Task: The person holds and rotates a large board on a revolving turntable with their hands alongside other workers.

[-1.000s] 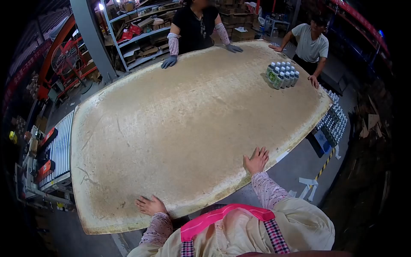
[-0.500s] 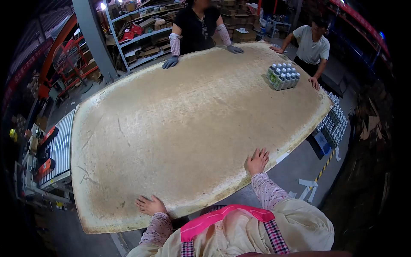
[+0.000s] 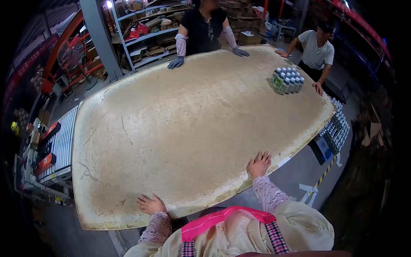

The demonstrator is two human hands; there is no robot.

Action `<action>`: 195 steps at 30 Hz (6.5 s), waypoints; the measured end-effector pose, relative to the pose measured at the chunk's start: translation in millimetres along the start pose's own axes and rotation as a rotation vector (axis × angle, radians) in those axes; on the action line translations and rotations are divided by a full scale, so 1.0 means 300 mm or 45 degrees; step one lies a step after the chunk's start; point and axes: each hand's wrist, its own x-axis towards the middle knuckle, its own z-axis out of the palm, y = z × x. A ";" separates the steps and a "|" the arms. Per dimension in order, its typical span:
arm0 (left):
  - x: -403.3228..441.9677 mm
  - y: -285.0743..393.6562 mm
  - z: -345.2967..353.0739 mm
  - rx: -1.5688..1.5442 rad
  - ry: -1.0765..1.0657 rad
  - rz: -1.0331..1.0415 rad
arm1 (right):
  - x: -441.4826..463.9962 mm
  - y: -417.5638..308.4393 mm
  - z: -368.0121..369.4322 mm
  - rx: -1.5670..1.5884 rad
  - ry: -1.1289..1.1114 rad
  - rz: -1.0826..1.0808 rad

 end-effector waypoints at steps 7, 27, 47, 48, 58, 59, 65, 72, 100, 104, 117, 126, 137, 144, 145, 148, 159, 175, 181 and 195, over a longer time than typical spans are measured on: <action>-0.012 0.006 -0.017 -0.036 0.026 0.010 | -0.004 -0.017 -0.026 0.026 -0.037 0.012; -0.011 0.006 -0.026 -0.059 -0.026 -0.005 | 0.005 0.010 0.014 -0.002 0.024 -0.018; -0.012 0.015 -0.038 -0.030 -0.036 -0.011 | 0.005 0.005 0.014 0.010 0.020 -0.005; -0.013 0.015 -0.042 -0.026 -0.043 -0.012 | 0.003 0.004 0.014 -0.002 0.027 -0.008; -0.007 -0.002 -0.014 -0.036 -0.013 0.007 | -0.001 -0.007 -0.009 0.019 0.017 0.000; -0.009 0.001 -0.018 -0.036 -0.014 0.006 | -0.001 -0.007 -0.009 0.014 0.027 -0.005; -0.012 0.013 -0.043 -0.036 -0.050 -0.010 | 0.002 -0.005 -0.005 -0.003 0.018 -0.009; -0.012 0.017 -0.049 -0.025 -0.062 -0.015 | 0.003 -0.005 -0.003 0.011 0.020 -0.007; -0.013 0.010 -0.034 -0.042 -0.026 -0.009 | -0.001 -0.007 -0.014 0.009 -0.002 -0.003; -0.016 0.015 -0.048 -0.059 -0.031 -0.014 | 0.000 -0.011 -0.015 0.008 0.008 -0.004; -0.018 0.028 -0.068 -0.042 -0.060 -0.029 | 0.001 -0.002 -0.007 0.028 0.002 -0.011; -0.016 0.022 -0.069 -0.051 -0.077 -0.026 | 0.000 -0.008 -0.015 0.007 -0.010 -0.003; -0.011 0.012 -0.039 -0.063 -0.031 -0.011 | 0.001 0.001 0.004 0.028 0.031 -0.007; -0.013 0.011 -0.040 -0.077 -0.019 -0.005 | 0.002 0.012 0.013 0.041 0.021 -0.016; -0.014 0.014 -0.046 -0.074 -0.027 -0.005 | 0.001 0.011 0.007 0.051 0.015 -0.018; -0.015 0.017 -0.056 -0.073 -0.038 -0.006 | -0.003 -0.001 -0.009 0.048 0.011 -0.015; -0.010 0.009 -0.043 -0.065 -0.027 -0.004 | 0.005 0.006 0.011 0.028 0.020 -0.008; -0.013 0.015 -0.052 -0.071 -0.025 -0.006 | 0.004 0.008 0.009 0.024 0.005 -0.006; -0.010 0.010 -0.041 -0.066 -0.022 -0.003 | 0.004 0.005 0.008 0.020 0.006 0.003; -0.015 0.021 -0.060 -0.062 -0.032 -0.010 | 0.004 0.002 0.005 0.031 0.011 0.005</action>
